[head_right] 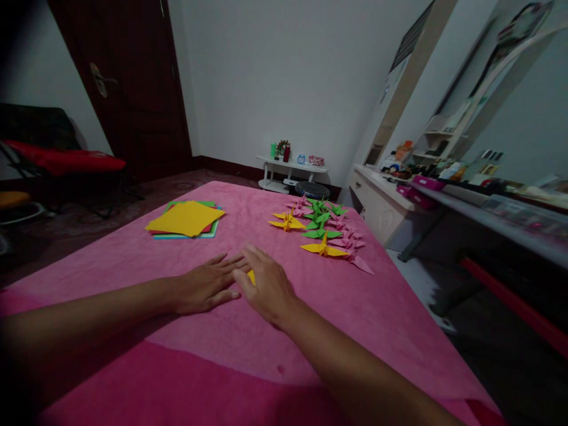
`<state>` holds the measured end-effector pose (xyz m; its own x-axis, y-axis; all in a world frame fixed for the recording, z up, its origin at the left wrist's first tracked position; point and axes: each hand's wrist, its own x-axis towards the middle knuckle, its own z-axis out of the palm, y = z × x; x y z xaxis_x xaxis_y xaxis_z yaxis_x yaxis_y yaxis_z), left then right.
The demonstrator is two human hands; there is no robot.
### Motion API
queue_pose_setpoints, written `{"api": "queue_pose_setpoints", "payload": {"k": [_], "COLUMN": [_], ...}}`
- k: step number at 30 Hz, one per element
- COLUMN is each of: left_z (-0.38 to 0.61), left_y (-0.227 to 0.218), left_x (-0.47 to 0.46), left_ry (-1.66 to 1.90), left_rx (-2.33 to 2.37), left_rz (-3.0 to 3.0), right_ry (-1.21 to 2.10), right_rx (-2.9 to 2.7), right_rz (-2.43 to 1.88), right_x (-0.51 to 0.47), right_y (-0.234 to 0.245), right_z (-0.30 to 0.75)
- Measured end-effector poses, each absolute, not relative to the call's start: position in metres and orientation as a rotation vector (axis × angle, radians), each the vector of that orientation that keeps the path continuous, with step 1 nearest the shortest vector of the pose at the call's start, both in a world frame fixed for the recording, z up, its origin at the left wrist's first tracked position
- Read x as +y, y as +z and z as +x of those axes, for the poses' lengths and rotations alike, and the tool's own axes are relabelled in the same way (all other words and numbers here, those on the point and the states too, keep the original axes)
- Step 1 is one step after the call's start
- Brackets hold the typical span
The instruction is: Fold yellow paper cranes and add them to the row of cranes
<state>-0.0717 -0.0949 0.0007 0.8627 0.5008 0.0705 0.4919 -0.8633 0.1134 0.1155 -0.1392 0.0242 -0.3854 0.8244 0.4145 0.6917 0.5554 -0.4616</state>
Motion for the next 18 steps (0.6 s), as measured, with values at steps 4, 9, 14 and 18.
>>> {"api": "queue_pose_setpoints", "payload": {"k": [4,9,14,18], "left_z": [-0.071,-0.073,-0.086,-0.106], "left_y": [0.001,-0.001,0.001,0.012], "left_x": [-0.096,-0.096,-0.1,-0.105], "left_ry": [0.192,0.164,0.109,0.048], "left_rx": [0.789,0.811,0.823,0.836], "left_rz": [2.973,2.973,2.926,2.927], "right_ry": [0.434,0.446,0.379,0.293], "right_rx": [-2.329,-2.451,-2.587,-2.61], "right_rz": [-1.299,-1.385,-1.38,-1.34], "right_x": [-0.121,-0.123,-0.138,-0.147], "right_y": [0.015,-0.004,-0.001,0.007], "right_z": [0.094,0.11,0.148,0.167]}}
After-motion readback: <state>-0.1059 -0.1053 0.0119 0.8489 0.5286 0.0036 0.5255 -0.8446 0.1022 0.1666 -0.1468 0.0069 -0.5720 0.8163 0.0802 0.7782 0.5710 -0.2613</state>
